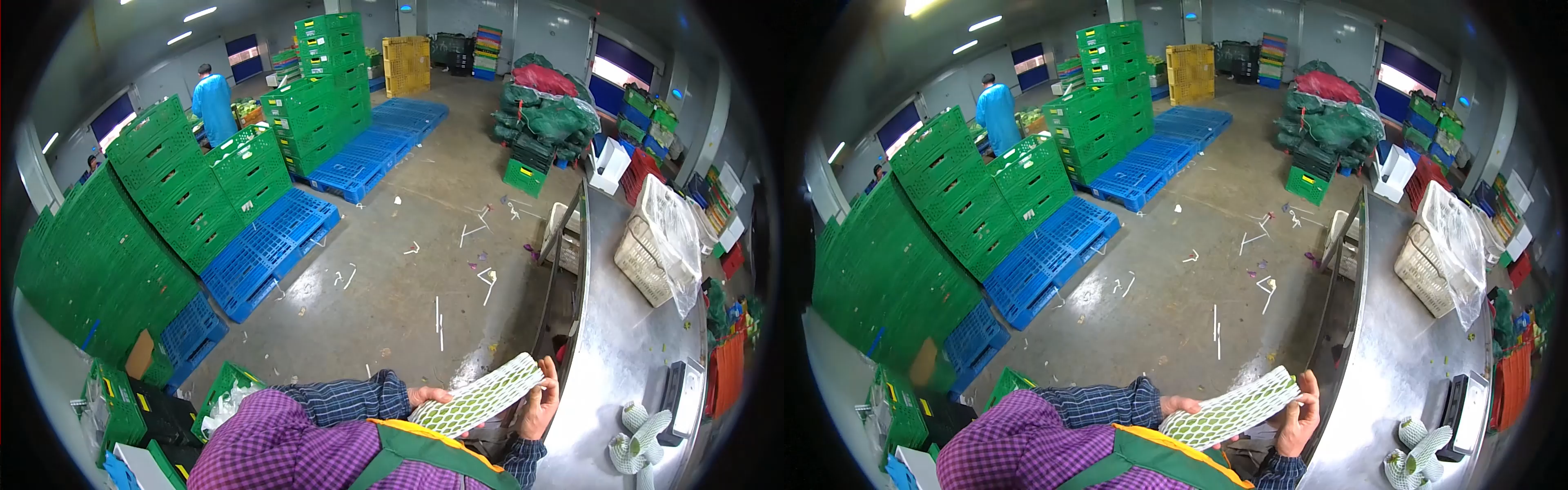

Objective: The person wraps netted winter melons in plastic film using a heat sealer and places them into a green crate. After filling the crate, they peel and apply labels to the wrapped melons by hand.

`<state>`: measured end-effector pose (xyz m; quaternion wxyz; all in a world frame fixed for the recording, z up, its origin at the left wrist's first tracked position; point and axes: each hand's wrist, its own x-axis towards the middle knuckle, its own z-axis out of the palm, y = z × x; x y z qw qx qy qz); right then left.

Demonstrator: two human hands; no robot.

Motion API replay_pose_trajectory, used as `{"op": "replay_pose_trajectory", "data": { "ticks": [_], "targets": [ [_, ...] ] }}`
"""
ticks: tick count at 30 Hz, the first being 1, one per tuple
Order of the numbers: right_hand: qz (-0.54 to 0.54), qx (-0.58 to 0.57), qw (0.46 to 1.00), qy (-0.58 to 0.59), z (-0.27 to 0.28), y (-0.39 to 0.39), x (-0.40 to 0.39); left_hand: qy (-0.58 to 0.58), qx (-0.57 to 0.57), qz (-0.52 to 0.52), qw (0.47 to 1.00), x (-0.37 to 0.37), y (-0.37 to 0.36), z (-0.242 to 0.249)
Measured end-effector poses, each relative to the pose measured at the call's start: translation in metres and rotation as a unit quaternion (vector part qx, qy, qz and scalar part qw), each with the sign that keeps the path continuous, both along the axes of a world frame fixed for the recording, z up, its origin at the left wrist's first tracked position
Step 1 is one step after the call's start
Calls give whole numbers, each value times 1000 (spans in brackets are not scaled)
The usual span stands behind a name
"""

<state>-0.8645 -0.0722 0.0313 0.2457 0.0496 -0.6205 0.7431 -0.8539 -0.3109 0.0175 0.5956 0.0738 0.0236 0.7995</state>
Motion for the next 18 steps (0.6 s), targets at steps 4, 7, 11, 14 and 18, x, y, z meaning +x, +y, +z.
{"op": "replay_pose_trajectory", "data": {
  "ticks": [4, 7, 11, 14, 18],
  "targets": [
    [112, -67, 990, -51, 7, 8, 2, 10, 28, 14, 999, 9, 9, -3],
    [112, -61, 990, -59, 1, 12, 4, 14, 32, 21, 999, 19, 13, -4],
    [116, -62, 990, -56, -4, 19, 12, -17, 14, 30, 999, 33, 19, -1],
    [118, -70, 989, -58, -8, 27, 21, -22, -32, 22, 999, 44, 20, -14],
    [101, -133, 984, -52, -10, 31, 38, -54, 2, -10, 999, 57, 26, -20]
  ]
}}
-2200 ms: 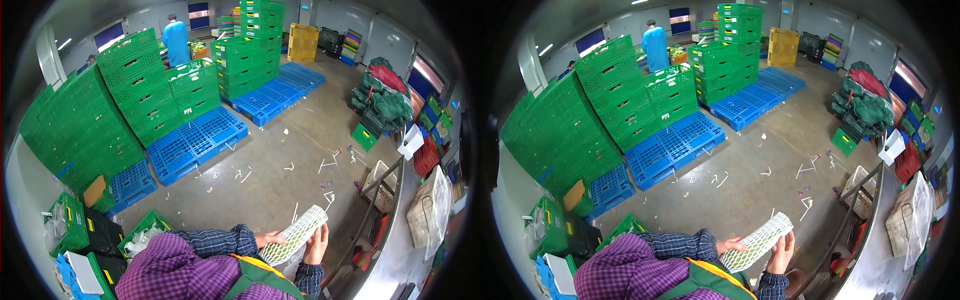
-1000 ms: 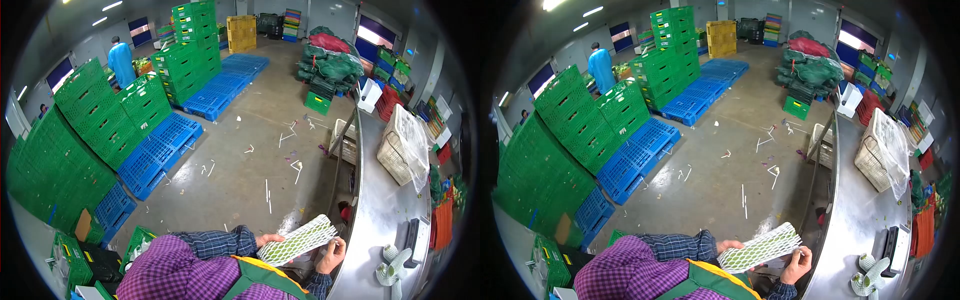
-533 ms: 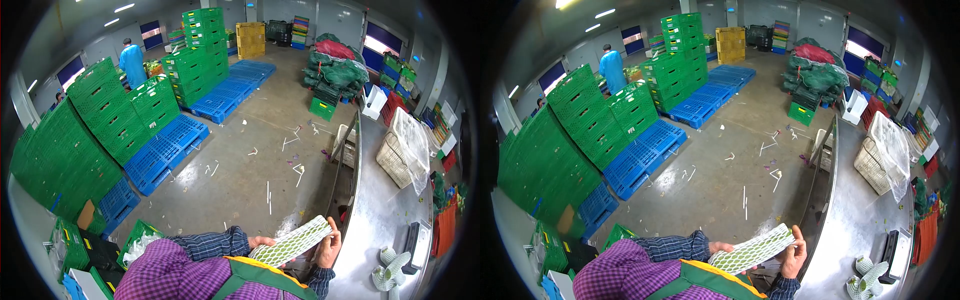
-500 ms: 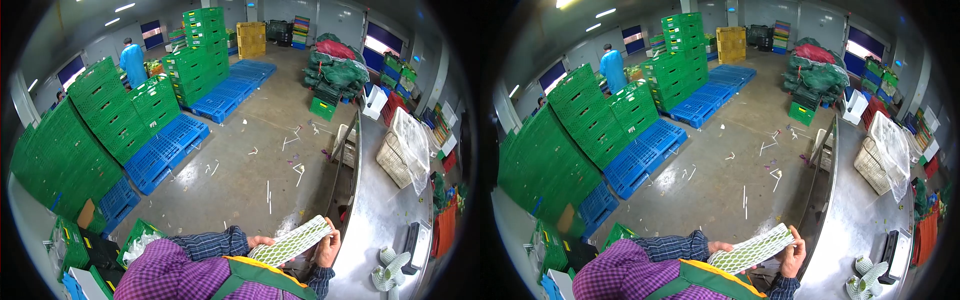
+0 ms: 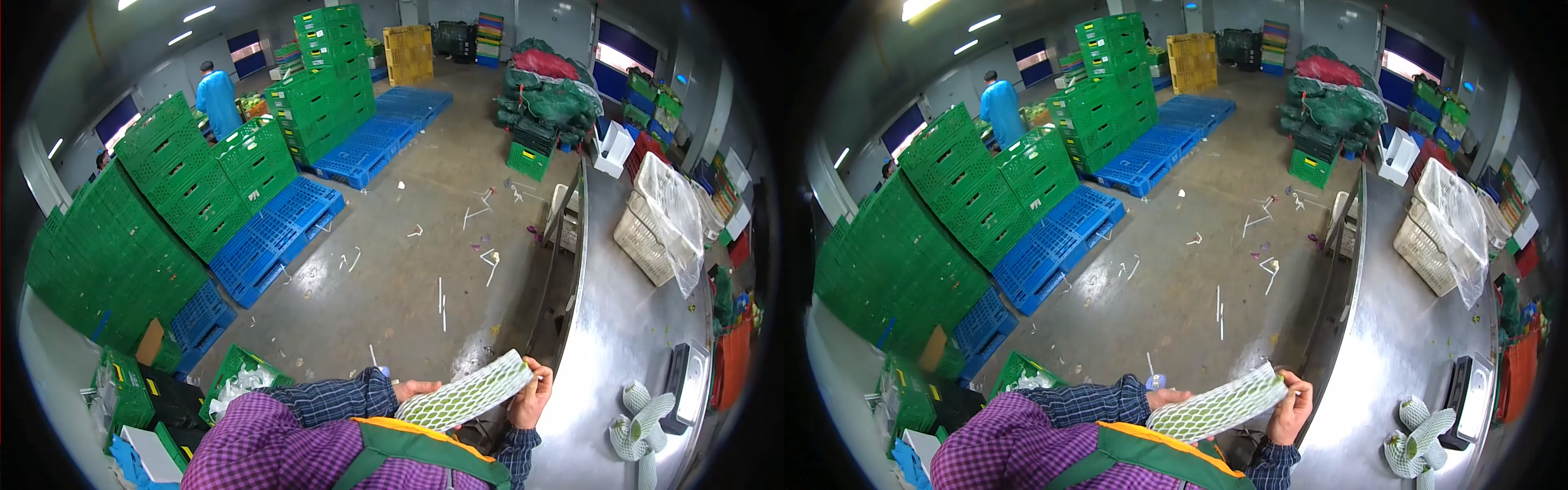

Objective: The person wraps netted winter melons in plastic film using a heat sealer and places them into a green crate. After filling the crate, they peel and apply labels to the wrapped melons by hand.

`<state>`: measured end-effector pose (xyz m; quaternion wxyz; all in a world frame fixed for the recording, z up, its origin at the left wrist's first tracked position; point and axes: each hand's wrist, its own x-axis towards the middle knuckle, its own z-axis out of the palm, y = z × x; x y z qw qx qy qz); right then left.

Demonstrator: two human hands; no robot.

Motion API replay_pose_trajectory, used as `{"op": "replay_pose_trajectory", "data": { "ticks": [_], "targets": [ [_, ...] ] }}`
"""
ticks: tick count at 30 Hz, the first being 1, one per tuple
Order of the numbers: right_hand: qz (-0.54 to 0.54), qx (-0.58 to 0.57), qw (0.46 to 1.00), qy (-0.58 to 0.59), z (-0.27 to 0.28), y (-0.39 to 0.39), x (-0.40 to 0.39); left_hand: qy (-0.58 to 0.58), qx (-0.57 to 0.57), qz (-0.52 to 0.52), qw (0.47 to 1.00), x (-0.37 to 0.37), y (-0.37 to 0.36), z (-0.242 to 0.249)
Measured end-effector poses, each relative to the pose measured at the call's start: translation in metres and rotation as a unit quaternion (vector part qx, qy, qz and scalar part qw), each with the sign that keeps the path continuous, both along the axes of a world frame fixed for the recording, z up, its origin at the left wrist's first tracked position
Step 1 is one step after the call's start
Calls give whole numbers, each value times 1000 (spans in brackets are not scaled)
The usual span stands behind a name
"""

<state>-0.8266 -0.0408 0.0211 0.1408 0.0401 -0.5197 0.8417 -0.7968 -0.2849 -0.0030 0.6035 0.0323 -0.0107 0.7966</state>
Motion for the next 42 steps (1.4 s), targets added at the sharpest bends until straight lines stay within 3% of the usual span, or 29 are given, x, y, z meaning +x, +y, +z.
{"op": "replay_pose_trajectory", "data": {
  "ticks": [1, 3, 4, 9, 12, 17, 21, 28, 31, 32, 33, 36, 42],
  "targets": [
    [-3, -26, 1000, -11, -8, 7, 3, -2, -1, -3, 1000, 7, 2, -8],
    [3, -73, 997, -12, -13, 16, 16, 53, -128, 95, 986, 19, 7, -18],
    [0, -75, 997, -15, -13, 18, 22, -23, -167, 86, 982, 25, 9, -21],
    [-36, -70, 995, -54, -20, 23, 52, -27, -181, 44, 982, 50, 12, -20],
    [-31, -128, 986, -99, -35, 24, 64, -36, -219, 21, 975, 53, 14, -15],
    [-54, -70, 975, -205, -50, 21, 75, -17, -218, 11, 976, 58, 18, 0],
    [-57, -147, 968, -197, -57, 23, 81, -8, -210, 3, 978, 57, 18, -6],
    [-59, -50, 975, -210, -75, 28, 80, -8, -192, -8, 981, 58, 15, -12],
    [-86, 7, 974, -210, -115, 27, 84, -10, -179, -18, 984, 57, 16, -16],
    [40, -111, 979, -166, -169, 42, 85, -10, -174, -22, 984, 57, 16, -17],
    [108, 96, 984, -105, -246, 66, 78, -8, -171, -27, 985, 57, 17, -19],
    [183, 292, 927, -145, -193, 17, 129, -12, -166, -37, 985, 56, 16, -26],
    [268, 374, 874, -155, -152, 16, 188, -22, -157, -53, 986, 58, 13, -34]
  ]
}}
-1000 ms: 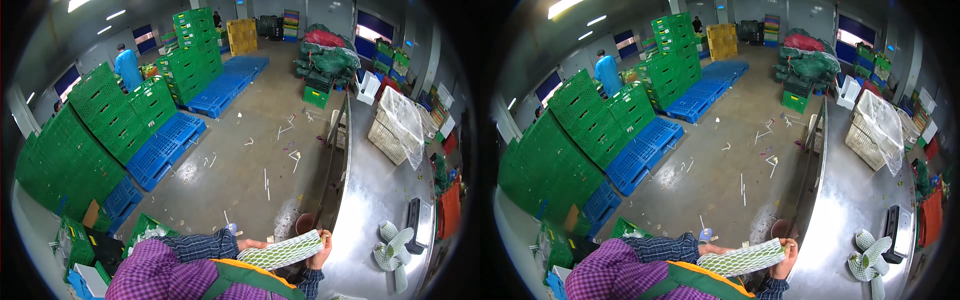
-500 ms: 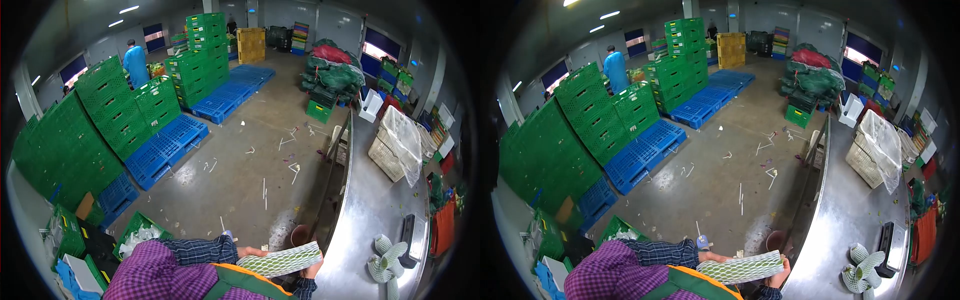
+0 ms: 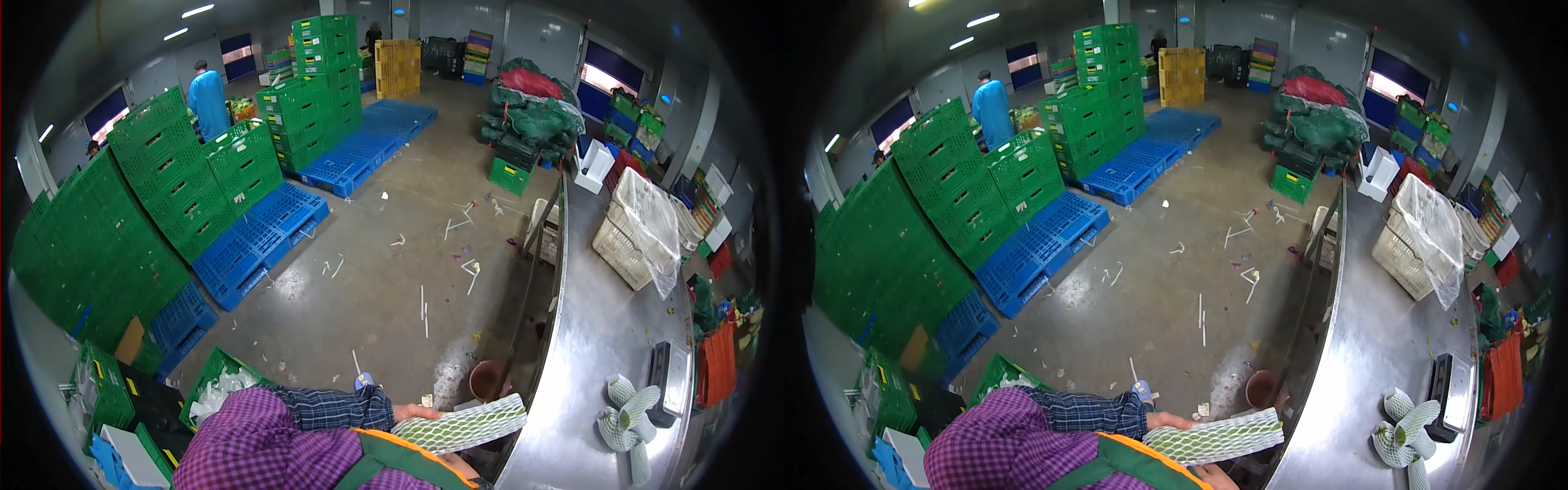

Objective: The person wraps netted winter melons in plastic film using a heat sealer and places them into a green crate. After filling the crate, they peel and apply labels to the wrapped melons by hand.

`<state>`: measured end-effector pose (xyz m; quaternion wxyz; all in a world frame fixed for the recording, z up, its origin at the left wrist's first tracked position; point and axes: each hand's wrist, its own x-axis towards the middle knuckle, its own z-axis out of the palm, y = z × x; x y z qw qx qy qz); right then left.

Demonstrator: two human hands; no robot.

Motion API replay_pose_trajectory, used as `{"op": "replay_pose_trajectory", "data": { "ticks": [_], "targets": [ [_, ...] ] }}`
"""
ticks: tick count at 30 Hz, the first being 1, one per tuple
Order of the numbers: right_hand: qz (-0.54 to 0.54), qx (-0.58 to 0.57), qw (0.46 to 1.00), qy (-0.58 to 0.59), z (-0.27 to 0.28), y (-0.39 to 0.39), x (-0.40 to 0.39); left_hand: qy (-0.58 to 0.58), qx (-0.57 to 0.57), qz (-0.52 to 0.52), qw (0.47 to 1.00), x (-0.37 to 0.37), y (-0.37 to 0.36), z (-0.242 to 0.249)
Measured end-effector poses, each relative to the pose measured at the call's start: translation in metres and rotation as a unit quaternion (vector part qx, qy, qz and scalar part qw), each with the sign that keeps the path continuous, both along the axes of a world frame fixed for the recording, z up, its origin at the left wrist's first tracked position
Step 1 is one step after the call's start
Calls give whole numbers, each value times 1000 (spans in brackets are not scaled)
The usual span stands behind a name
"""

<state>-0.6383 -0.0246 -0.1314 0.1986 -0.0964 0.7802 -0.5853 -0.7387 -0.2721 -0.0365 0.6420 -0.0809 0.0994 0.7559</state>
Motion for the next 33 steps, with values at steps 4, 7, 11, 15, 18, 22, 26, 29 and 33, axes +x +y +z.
{"op": "replay_pose_trajectory", "data": {
  "ticks": [4, 7, 11, 15, 18, 22, 26, 29, 33],
  "targets": [
    [1, 15, 1000, 25, 1, -2, -2, -6, 6, -6, 1000, 1, 1, -8],
    [-8, 16, 999, 50, 1, -11, -12, -7, 0, -11, 1000, 4, 3, 3],
    [-13, 17, 997, 69, 4, -15, -21, 16, 5, 30, 999, 5, 8, 26],
    [-6, 22, 995, 93, 7, -18, -22, 0, -24, 13, 1000, 4, 8, 24],
    [-6, 23, 993, 113, 10, -20, -26, 12, -28, 4, 1000, 0, 10, 29],
    [-64, -22, 997, 36, -4, -17, -32, 15, -2, -8, 1000, -6, 14, 21],
    [-112, -70, 991, -28, -2, -24, -35, 38, -15, 2, 999, -9, 16, 33],
    [-132, -78, 987, -43, 16, -28, -38, 17, -27, -5, 999, -12, 16, 39],
    [-146, -98, 984, -39, 15, -30, -38, 4, -23, -1, 1000, -14, 17, 45]
  ]
}}
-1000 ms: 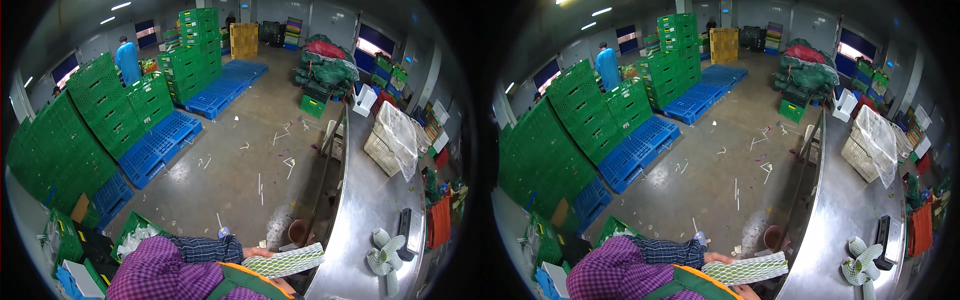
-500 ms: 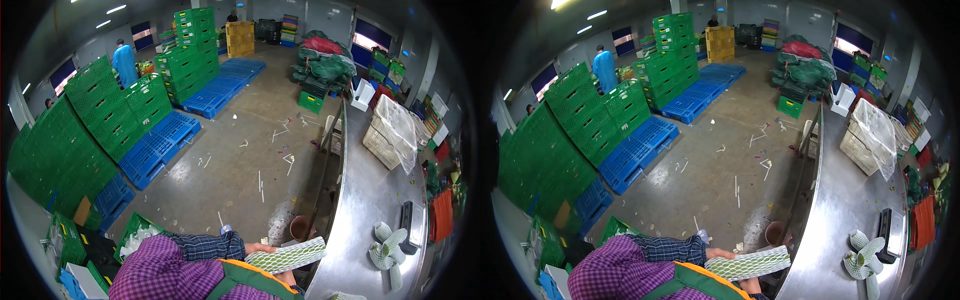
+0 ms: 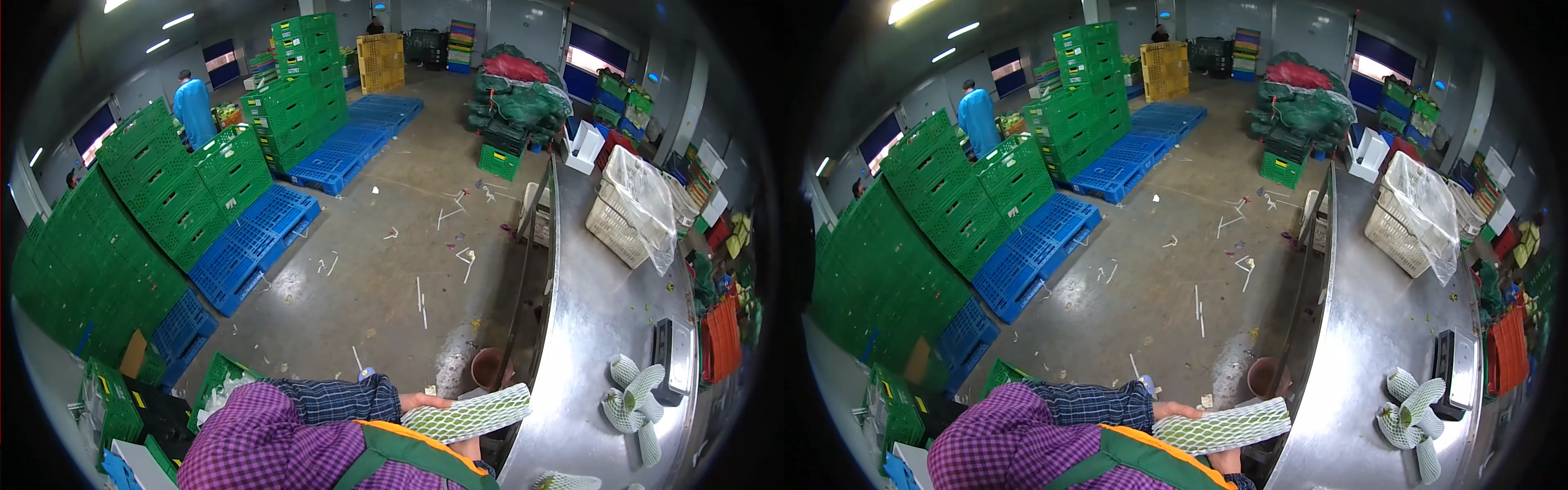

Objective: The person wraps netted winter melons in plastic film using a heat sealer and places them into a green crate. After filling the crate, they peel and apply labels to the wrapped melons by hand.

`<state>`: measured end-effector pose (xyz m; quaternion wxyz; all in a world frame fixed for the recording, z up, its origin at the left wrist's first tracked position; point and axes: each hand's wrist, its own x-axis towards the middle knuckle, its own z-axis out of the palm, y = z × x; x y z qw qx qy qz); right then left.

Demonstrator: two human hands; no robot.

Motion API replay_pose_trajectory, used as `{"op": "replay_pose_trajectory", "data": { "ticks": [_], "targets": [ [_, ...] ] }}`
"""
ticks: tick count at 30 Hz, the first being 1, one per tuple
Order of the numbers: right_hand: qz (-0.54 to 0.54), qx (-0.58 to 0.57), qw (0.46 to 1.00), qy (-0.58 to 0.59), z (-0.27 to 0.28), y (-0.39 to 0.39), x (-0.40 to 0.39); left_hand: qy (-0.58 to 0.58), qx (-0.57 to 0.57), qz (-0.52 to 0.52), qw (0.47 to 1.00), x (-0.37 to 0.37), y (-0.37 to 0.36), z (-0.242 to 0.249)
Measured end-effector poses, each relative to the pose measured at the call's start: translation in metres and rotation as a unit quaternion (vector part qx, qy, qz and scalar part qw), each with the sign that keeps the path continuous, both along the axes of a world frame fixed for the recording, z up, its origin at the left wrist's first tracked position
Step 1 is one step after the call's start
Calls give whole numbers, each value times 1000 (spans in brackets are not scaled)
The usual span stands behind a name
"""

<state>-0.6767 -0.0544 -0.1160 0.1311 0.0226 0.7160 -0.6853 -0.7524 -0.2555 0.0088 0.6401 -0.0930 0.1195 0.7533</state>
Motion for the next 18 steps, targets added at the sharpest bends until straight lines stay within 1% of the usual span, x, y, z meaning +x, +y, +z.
{"op": "replay_pose_trajectory", "data": {
  "ticks": [3, 7, 8, 9, 10, 12, 13, 14, 15, 16, 18],
  "targets": [
    [11, -25, 1000, -9, -3, -1, -3, 7, -3, 7, 1000, -1, -1, 8],
    [10, -59, 998, -18, -14, -6, -10, 10, -6, 0, 1000, -2, -4, -8],
    [-33, -155, 985, -64, -24, -8, -9, 16, -24, 2, 1000, -2, -4, -15],
    [-76, -250, 959, -109, -33, -10, -9, 22, -41, 5, 999, -2, -4, -18],
    [-76, -249, 959, -109, -46, -8, -10, 21, -41, 5, 999, -1, -5, -17],
    [-52, -157, 980, -107, -69, 0, -17, 38, -64, -5, 997, -3, -7, -15],
    [-52, -157, 980, -107, -81, 1, -19, 37, -63, -6, 997, -3, -7, -13],
    [-32, -119, 988, -98, -92, 2, -20, 42, -63, -7, 997, -3, -7, -10],
    [-12, -81, 993, -88, -91, 1, -21, 47, -63, -8, 997, -3, -8, -7],
    [-13, -81, 993, -88, -91, 0, -20, 47, -63, -9, 997, -2, -8, -5],
    [-42, -132, 985, -104, -82, -6, -18, 59, -67, -6, 996, -2, -10, -2]
  ]
}}
